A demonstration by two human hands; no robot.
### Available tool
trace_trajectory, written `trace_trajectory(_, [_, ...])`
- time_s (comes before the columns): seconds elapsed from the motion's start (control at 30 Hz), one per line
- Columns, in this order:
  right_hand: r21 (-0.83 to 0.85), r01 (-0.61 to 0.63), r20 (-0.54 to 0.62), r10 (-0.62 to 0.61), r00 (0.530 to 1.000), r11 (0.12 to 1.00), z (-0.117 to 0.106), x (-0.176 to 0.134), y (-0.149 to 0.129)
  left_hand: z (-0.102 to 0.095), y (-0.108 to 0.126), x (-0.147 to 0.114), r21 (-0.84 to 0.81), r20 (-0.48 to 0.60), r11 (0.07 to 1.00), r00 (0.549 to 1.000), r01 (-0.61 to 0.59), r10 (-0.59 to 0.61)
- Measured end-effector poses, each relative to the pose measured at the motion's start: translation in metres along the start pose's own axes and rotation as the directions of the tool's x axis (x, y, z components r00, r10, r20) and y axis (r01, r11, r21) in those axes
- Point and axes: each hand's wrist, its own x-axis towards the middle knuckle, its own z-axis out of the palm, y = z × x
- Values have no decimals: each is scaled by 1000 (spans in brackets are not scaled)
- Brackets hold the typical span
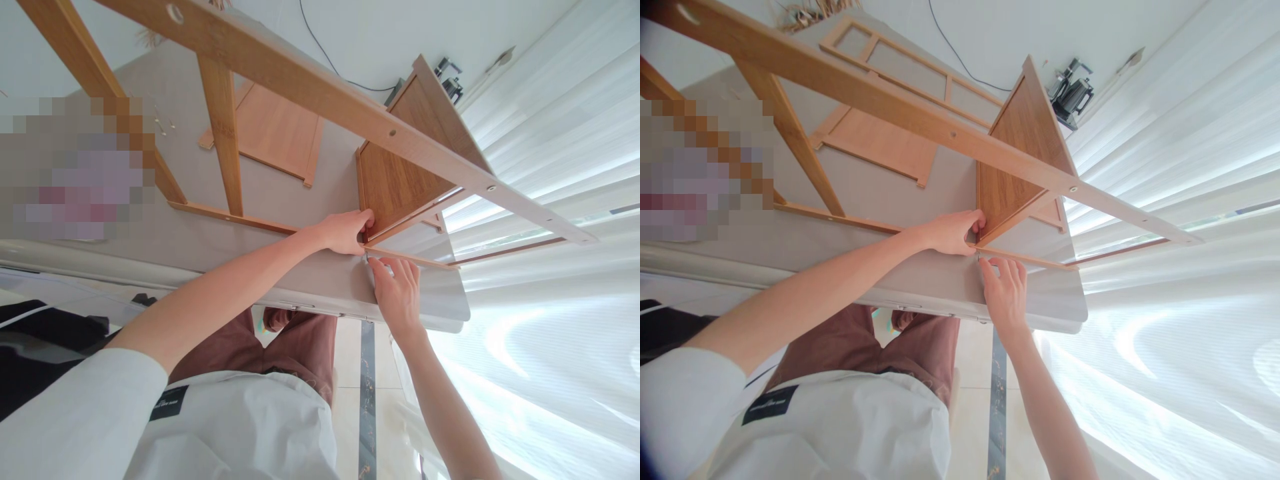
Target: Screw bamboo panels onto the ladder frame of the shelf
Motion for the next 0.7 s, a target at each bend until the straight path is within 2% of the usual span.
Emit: trace_trajectory(0.7, [-51, 21, 14, -21, 1000, 998, 0, 0, 0, -1, 1, 0, 2, 1, 1000, 1000, -7, 7])
